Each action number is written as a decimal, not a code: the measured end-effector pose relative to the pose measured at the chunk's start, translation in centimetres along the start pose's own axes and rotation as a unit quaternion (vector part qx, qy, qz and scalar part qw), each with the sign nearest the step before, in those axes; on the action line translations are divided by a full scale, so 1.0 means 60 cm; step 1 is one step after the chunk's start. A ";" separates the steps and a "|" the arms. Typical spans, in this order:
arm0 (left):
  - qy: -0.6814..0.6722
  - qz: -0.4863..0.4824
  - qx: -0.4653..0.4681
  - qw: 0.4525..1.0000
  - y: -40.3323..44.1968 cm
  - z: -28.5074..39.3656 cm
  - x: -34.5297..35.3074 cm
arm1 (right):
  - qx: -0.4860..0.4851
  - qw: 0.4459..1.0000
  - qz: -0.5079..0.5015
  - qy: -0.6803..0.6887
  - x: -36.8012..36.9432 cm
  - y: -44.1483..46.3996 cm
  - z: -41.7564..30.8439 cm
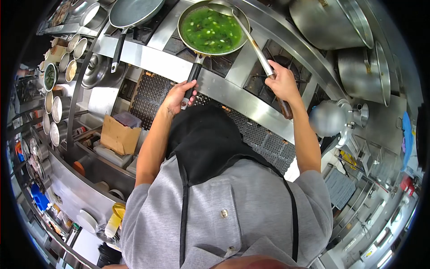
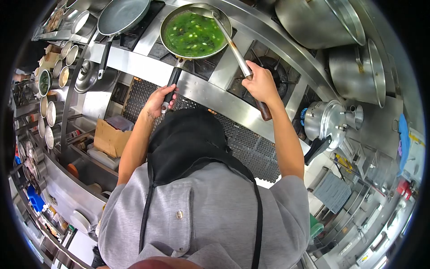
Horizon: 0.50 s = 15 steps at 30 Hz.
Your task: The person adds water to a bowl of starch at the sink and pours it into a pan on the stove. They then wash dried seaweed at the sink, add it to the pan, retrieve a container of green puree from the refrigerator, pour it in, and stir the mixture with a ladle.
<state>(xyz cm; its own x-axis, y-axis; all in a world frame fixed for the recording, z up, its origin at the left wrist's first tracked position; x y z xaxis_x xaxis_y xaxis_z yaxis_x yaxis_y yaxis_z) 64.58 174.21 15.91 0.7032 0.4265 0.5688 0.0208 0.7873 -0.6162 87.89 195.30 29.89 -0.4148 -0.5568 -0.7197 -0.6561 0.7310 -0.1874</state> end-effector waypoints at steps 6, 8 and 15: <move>0.042 0.017 0.005 0.999 -0.004 0.006 -0.001 | 0.119 0.936 -0.103 0.314 0.028 -0.101 0.002; 0.018 0.005 0.001 1.000 -0.006 0.006 0.006 | 0.165 0.880 -0.131 0.425 0.049 -0.130 -0.028; 0.019 -0.001 -0.006 1.000 -0.011 -0.013 0.025 | 0.193 0.633 -0.124 0.740 0.059 -0.132 -0.078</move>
<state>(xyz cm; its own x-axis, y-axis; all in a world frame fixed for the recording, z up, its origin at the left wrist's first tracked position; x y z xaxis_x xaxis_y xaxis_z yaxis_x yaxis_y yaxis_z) 66.18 173.97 16.75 0.7291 0.4082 0.5493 0.0308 0.7822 -0.6223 88.65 185.67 31.95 -0.6523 -0.2245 0.7240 -0.7325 0.4323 -0.5259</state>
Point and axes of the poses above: each hand's wrist, its own y-axis towards the middle knuckle, its own x-axis out of the palm, z = x × y, the point moved 5 cm from there along y, towards the middle knuckle, and after that the axes turned 4 degrees about -z, right-handed, at the moved point
